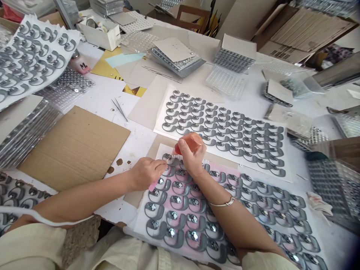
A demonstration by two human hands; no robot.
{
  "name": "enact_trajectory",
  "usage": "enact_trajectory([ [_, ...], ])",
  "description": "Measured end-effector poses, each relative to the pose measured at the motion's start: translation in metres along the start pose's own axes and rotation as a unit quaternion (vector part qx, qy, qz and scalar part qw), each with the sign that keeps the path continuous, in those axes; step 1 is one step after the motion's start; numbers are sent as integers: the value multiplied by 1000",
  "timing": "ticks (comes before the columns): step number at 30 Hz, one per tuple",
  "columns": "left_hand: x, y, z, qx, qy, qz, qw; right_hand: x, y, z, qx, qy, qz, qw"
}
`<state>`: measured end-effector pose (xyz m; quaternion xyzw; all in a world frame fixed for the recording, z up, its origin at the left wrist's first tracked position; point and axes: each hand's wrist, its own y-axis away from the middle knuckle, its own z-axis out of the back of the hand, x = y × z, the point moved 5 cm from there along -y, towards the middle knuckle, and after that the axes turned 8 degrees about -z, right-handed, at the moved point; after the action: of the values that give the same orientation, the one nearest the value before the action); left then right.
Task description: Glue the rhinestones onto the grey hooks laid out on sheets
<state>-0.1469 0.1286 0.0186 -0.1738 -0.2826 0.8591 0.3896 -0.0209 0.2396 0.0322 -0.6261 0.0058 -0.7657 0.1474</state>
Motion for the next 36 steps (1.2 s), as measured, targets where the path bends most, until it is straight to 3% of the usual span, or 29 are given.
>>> enact_trajectory([
  [13, -8, -4, -8, 50, -59, -13, 997, -2, 0, -1, 4, 54, 23, 998],
  [18, -8, -5, -4, 31, -63, -17, 997, -9, -1, -2, 13, 39, 4, 999],
  [22, -9, -4, -6, 47, -70, -20, 996, -11, -1, -2, 14, 42, 3, 999],
  [31, -9, -11, 4, -5, -64, -16, 998, -13, -1, 0, 4, 76, 28, 997],
  [36, -9, -10, 3, 3, -73, -12, 997, -12, 0, 0, 3, 100, 49, 994],
])
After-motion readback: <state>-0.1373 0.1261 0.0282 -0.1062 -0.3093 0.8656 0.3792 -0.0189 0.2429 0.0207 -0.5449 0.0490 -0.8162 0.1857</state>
